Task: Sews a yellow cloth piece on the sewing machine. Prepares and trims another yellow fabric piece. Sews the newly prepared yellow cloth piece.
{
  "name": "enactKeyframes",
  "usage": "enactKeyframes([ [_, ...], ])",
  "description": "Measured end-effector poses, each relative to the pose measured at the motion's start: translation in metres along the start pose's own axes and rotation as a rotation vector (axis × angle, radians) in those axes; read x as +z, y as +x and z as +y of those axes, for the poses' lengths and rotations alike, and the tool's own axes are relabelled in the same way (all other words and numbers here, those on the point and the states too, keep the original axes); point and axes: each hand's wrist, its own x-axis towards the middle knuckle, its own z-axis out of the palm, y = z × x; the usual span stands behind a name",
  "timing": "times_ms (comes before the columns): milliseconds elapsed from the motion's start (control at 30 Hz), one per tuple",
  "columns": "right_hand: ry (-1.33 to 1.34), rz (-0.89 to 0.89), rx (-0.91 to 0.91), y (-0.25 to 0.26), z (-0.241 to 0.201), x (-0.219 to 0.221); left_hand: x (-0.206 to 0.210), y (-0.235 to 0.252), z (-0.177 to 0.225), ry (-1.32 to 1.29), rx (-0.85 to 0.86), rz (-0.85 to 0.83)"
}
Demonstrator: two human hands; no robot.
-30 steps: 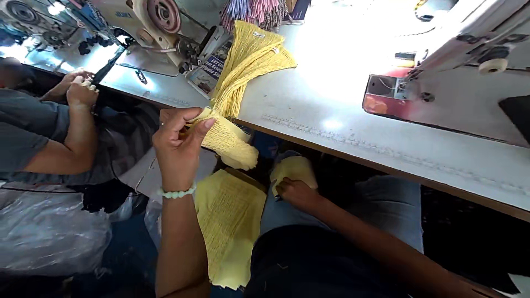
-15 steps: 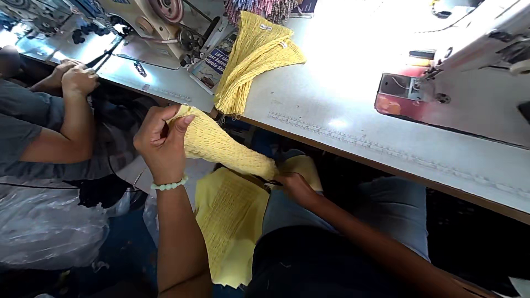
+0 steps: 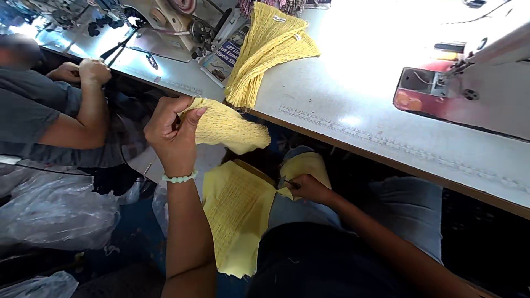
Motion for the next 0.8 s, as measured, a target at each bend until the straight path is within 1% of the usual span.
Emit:
enactKeyframes([
  [200, 0.006, -0.018, 0.025, -0.002, -0.001, 0.001, 0.0, -0.001, 0.003, -0.026, -0.014, -0.009],
  [333, -0.035, -0.01, -0.015, -0.001, 0.0, 0.004, 0.0, -0.003, 0.003, -0.011, -0.025, -0.017],
  [467, -0.207, -0.029, -0.141, -0.002, 0.001, 0.008, 0.0, -0.005, 0.003, -0.001, -0.039, -0.022],
  [633, -0.506, -0.109, -0.152, -0.005, -0.02, 0.02, 0.0, -0.008, 0.003, -0.011, -0.053, -0.022],
  [800, -0.707, -0.151, -0.264, -0.01, -0.031, 0.029, 0.0, -0.011, 0.003, -0.034, -0.054, -0.024],
])
